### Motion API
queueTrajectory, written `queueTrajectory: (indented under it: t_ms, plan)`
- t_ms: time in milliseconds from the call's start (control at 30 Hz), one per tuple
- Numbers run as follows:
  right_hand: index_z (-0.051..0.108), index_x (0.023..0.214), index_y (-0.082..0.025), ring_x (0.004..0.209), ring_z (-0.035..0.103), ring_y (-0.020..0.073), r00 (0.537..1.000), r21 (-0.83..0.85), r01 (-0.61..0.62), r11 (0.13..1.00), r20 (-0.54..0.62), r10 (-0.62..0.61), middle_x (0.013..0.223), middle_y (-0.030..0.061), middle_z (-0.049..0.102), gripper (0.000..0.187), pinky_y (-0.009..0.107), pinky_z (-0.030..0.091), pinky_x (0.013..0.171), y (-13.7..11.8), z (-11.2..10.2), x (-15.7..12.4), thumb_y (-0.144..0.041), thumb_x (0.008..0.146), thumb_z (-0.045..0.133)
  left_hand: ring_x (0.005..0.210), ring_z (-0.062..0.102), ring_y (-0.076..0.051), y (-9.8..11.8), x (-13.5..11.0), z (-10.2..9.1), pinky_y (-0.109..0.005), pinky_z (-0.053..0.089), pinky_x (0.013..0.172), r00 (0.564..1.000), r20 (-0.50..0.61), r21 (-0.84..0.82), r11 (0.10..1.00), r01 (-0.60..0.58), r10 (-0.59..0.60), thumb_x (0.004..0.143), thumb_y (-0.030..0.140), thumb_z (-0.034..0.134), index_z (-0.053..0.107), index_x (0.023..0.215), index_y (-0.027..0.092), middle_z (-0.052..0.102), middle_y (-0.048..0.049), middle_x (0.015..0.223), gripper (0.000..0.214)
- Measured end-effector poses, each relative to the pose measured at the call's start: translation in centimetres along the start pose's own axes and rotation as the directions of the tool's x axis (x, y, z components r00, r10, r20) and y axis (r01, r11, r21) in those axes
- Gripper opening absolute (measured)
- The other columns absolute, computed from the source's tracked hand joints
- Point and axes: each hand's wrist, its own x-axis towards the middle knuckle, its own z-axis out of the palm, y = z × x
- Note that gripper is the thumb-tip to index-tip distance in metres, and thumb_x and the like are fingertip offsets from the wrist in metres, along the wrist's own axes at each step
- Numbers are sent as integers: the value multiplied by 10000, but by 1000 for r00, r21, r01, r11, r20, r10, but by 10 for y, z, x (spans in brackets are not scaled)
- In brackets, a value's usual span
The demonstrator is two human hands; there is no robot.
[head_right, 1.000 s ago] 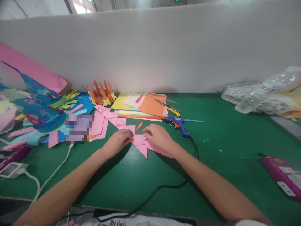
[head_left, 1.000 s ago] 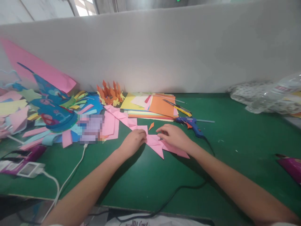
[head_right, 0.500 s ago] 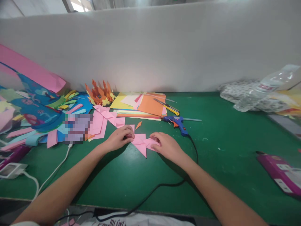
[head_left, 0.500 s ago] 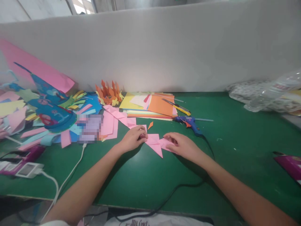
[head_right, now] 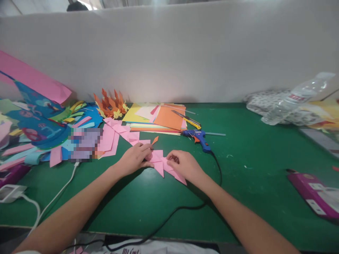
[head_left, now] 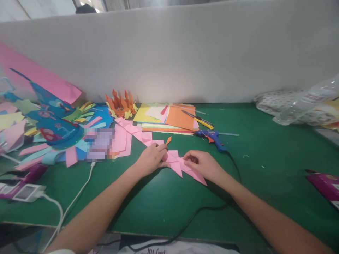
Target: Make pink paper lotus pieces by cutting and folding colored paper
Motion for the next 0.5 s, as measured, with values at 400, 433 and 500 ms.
queueTrajectory:
  t_ms: [400,433,500]
  plan:
    - [658,779,-186,612,557,135,998,68,-20,997,62,16,698,2,659,107,228,393,547,-1,1,-4,-227,722,578,787,498,-194,11,3,-3,-295,374,685,994,27,102,989,103,-106,781,631,461,557,822,154,584,-76,970,489]
    - [656,779,-185,611,558,134,998,72,-19,997,62,15,702,3,660,105,229,396,550,-1,1,-4,-233,723,581,782,497,-193,12,3,-2,-297,374,684,993,28,104,988,115,-119,794,622,456,557,822,155,585,-75,966,478]
    - [653,779,-184,616,563,136,998,80,-23,997,64,18,713,6,665,106,232,403,558,-1,0,-4,-244,727,583,769,497,-193,14,3,-2,-302,379,683,989,38,114,984,140,-145,814,606,454,558,827,157,588,-71,951,461]
